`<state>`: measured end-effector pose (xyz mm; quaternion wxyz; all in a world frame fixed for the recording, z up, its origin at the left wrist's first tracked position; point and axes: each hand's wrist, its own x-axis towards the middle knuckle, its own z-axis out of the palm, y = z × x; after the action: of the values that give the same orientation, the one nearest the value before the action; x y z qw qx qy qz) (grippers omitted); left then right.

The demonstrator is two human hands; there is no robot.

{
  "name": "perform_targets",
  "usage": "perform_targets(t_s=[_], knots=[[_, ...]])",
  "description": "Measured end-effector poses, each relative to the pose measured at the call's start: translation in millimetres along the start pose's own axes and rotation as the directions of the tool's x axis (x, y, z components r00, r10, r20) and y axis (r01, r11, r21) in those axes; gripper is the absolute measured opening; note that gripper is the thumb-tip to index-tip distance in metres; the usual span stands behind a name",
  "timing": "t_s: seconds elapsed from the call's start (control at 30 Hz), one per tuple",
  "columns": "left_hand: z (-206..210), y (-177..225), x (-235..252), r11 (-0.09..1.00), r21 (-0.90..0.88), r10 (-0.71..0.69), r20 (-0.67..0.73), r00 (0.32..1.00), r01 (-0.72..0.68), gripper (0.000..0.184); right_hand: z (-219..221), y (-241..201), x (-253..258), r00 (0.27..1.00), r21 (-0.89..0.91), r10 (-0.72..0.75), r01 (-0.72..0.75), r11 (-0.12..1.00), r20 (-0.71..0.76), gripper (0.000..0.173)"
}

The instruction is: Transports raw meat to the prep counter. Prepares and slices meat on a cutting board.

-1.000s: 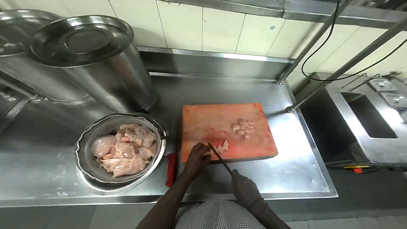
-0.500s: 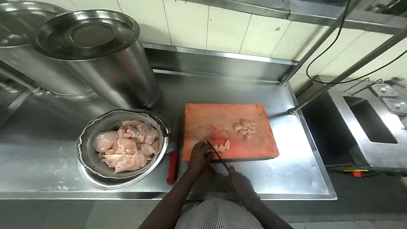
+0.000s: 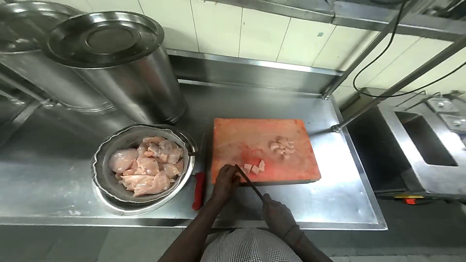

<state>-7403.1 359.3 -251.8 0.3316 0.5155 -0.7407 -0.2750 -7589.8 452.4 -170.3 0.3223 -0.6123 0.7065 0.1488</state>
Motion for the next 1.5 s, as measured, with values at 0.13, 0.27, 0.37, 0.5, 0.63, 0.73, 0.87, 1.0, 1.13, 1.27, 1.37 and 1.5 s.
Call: perform_targets(t_s=[0.13, 0.27, 0.37, 0.5, 0.63, 0.73, 0.87, 1.0, 1.13, 1.27, 1.37, 1.5], knots=[[-2, 4, 5, 0.999, 0.035, -0.031, 0.026, 0.999, 0.03, 0.014, -1, -10, 10, 1.0, -0.015, -0.007, 0.006, 1.0, -0.01, 0.034], [-3, 8, 8, 0.997, 0.07, -0.025, 0.016, 1.0, 0.024, 0.01, -3, -28, 37, 0.999, 0.031, -0.042, 0.042, 0.999, -0.012, 0.037], [-3, 12, 8, 0.994, 0.105, -0.044, 0.028, 0.999, 0.041, 0.01, 0, -30, 47, 0.999, 0.06, -0.043, 0.043, 0.997, -0.005, 0.036], [-2, 23, 10, 0.972, 0.197, -0.133, -0.006, 0.991, 0.131, 0.014, 12, -5, 27, 0.999, 0.077, -0.023, 0.02, 0.997, 0.041, 0.038], [-12, 30, 14, 0.928, 0.233, -0.298, 0.0, 0.955, 0.29, 0.03, 18, 29, 7, 1.0, 0.028, 0.0, 0.0, 1.0, 0.024, 0.037], [-18, 37, 18, 0.918, 0.215, -0.35, 0.047, 0.936, 0.333, 0.031, 19, 47, -3, 0.982, 0.141, 0.025, 0.002, 0.99, -0.189, 0.036], [-7, 59, 33, 0.916, 0.115, -0.401, 0.22, 0.889, 0.385, 0.045, 13, 69, -10, 0.929, 0.36, 0.093, 0.045, 0.932, -0.358, 0.03], [25, 81, 59, 0.938, 0.181, -0.342, 0.327, 0.881, 0.297, 0.077, 10, 91, -20, 0.92, 0.466, 0.163, 0.023, 0.884, -0.355, 0.028], [45, 109, 88, 0.891, 0.434, -0.356, 0.492, 0.794, 0.131, 0.05, 22, 114, -25, 0.907, 0.527, 0.239, -0.022, 0.85, -0.348, 0.031], [49, 113, 106, 0.902, 0.432, -0.285, 0.624, 0.728, -0.017, 0.03, 36, 129, -35, 0.897, 0.619, 0.321, -0.069, 0.783, -0.306, 0.03], [41, 128, 135, 0.95, 0.311, -0.227, 0.622, 0.75, 0.03, 0.035, 45, 139, -40, 0.89, 0.679, 0.354, -0.07, 0.73, -0.289, 0.03], [32, 149, 189, 0.951, -0.112, -0.174, 0.573, 0.801, 0.287, 0.063, 47, 146, -40, 0.898, 0.7, 0.357, -0.082, 0.709, -0.256, 0.03]])
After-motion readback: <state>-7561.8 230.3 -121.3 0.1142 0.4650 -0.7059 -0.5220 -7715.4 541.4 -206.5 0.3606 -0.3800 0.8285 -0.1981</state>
